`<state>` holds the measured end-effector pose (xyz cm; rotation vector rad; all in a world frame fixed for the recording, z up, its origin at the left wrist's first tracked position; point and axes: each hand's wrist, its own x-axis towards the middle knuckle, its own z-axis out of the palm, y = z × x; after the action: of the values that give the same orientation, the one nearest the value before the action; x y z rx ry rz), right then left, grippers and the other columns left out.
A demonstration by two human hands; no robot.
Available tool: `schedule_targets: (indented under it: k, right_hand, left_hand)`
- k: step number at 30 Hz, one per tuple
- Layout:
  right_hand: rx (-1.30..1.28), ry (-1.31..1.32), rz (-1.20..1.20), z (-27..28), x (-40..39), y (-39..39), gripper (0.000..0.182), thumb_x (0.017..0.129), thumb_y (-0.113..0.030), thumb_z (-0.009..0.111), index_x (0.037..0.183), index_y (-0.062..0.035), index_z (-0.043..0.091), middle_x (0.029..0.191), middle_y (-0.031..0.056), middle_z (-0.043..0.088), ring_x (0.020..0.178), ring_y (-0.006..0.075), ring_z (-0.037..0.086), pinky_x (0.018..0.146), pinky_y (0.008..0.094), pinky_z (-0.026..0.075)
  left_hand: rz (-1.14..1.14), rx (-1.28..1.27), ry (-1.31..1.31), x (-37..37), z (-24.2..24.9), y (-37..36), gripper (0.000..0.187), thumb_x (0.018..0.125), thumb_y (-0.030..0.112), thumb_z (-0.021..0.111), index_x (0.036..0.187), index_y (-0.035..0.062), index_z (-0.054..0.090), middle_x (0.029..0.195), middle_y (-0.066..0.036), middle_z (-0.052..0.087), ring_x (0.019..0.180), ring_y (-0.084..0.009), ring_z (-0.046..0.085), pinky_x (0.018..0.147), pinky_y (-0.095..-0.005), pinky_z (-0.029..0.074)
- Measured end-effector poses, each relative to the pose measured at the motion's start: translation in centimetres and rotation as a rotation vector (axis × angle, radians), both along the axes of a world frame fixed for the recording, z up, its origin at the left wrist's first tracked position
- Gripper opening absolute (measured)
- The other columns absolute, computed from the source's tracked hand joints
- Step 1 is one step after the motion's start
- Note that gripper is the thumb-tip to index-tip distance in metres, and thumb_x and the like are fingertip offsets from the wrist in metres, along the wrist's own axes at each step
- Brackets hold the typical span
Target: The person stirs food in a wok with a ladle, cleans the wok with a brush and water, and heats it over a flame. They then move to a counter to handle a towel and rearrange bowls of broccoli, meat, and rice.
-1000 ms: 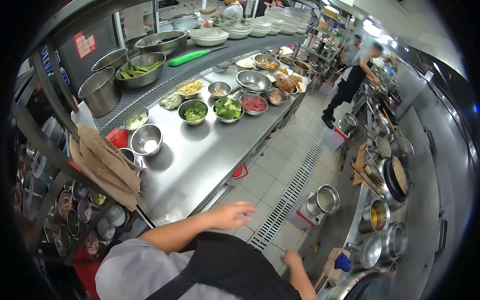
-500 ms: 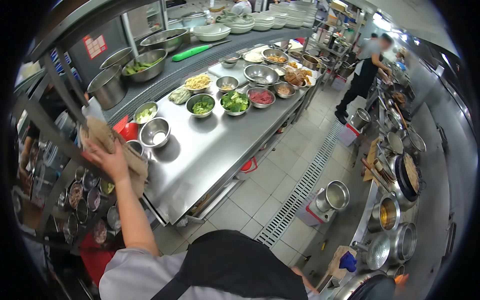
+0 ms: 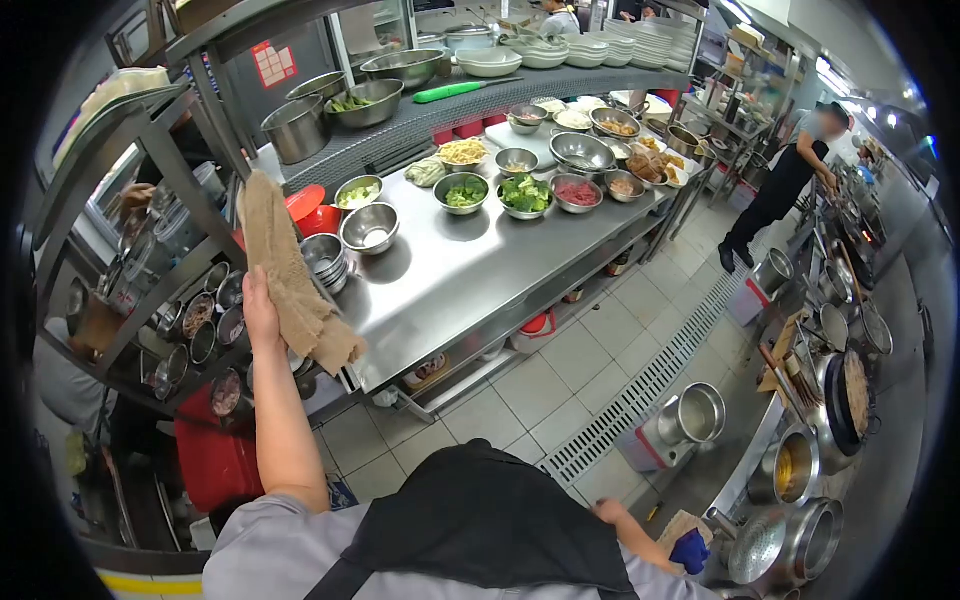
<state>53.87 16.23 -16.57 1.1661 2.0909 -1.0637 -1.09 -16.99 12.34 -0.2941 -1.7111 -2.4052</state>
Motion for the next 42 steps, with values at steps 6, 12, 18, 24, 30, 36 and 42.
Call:
schedule_targets:
  k: [6, 12, 18, 24, 30, 36, 42]
  right_hand:
    - [-0.058, 0.082, 0.111, -5.6, 6.5, 1.2, 0.045, 0.082, -0.02, 0.059, 0.12, 0.0034, 0.054, 0.087, 0.0181, 0.066, 0.067, 0.0239, 0.066, 0.06, 0.033, 0.051]
    - [0.0, 0.24, 0.093, -5.0, 9.3, 3.3, 0.043, 0.081, -0.021, 0.059, 0.116, 0.0043, 0.056, 0.089, 0.0188, 0.066, 0.076, 0.0257, 0.066, 0.067, 0.0345, 0.051]
    - [0.019, 0.086, -0.281, -8.7, 14.6, 2.4, 0.041, 0.08, -0.022, 0.059, 0.109, 0.0066, 0.059, 0.095, 0.0213, 0.066, 0.092, 0.0272, 0.064, 0.08, 0.0352, 0.048]
    - [0.026, 0.007, -0.318, -8.4, 14.8, 3.7, 0.041, 0.08, -0.022, 0.059, 0.11, 0.0065, 0.059, 0.095, 0.0213, 0.066, 0.092, 0.0276, 0.065, 0.08, 0.0351, 0.048]
    - [0.056, -0.003, -0.296, -7.9, 11.2, 6.8, 0.041, 0.08, -0.022, 0.059, 0.11, 0.0064, 0.059, 0.095, 0.0213, 0.066, 0.092, 0.0279, 0.065, 0.08, 0.0351, 0.049]
    - [0.148, 0.076, -0.256, -9.3, 6.4, 10.1, 0.042, 0.08, -0.022, 0.059, 0.11, 0.0064, 0.059, 0.096, 0.0213, 0.066, 0.092, 0.0283, 0.065, 0.08, 0.035, 0.049]
    - [0.042, 0.019, -0.632, 1.0, -6.6, 10.2, 0.043, 0.08, -0.023, 0.059, 0.112, 0.0057, 0.059, 0.097, 0.0235, 0.066, 0.095, 0.0302, 0.064, 0.082, 0.0353, 0.048]
  left_hand:
    - [-0.114, -0.029, -0.046, 1.8, 0.8, 1.2, 0.038, 0.095, 0.032, 0.049, 0.119, 0.0026, 0.047, 0.105, -0.008, 0.06, 0.091, -0.0177, 0.06, 0.078, -0.032, 0.049]
    - [-0.026, 0.024, -0.084, 3.9, 1.5, 4.7, 0.034, 0.094, 0.026, 0.05, 0.118, 0.0008, 0.049, 0.103, -0.01, 0.06, 0.088, -0.0193, 0.061, 0.075, -0.0326, 0.05]
    - [0.134, -0.045, 0.062, 1.9, -0.6, 6.6, 0.033, 0.094, 0.024, 0.051, 0.113, -0.0022, 0.049, 0.095, -0.011, 0.059, 0.081, -0.0189, 0.06, 0.069, -0.0314, 0.049]
    - [0.273, -0.252, 0.076, 3.4, -4.7, 11.2, 0.027, 0.094, 0.022, 0.051, 0.106, -0.0017, 0.051, 0.096, -0.012, 0.059, 0.087, -0.0198, 0.058, 0.076, -0.032, 0.047]
    - [-1.03, -0.923, -0.528, 7.8, -17.3, 18.2, 0.024, 0.087, 0.024, 0.056, 0.097, 0.0035, 0.064, 0.082, -0.008, 0.066, 0.071, -0.0174, 0.065, 0.065, -0.0285, 0.05]
    - [-0.804, -1.128, 0.133, -1.2, -15.4, 27.1, 0.021, 0.08, 0.024, 0.058, 0.093, 0.009, 0.066, 0.089, -0.015, 0.066, 0.083, -0.0303, 0.063, 0.078, -0.038, 0.049]
    - [-0.446, -1.465, 0.418, -20.2, -12.6, 34.5, 0.029, 0.082, 0.013, 0.051, 0.106, 0.0173, 0.065, 0.107, -0.014, 0.063, 0.095, -0.0313, 0.06, 0.083, -0.0415, 0.047]
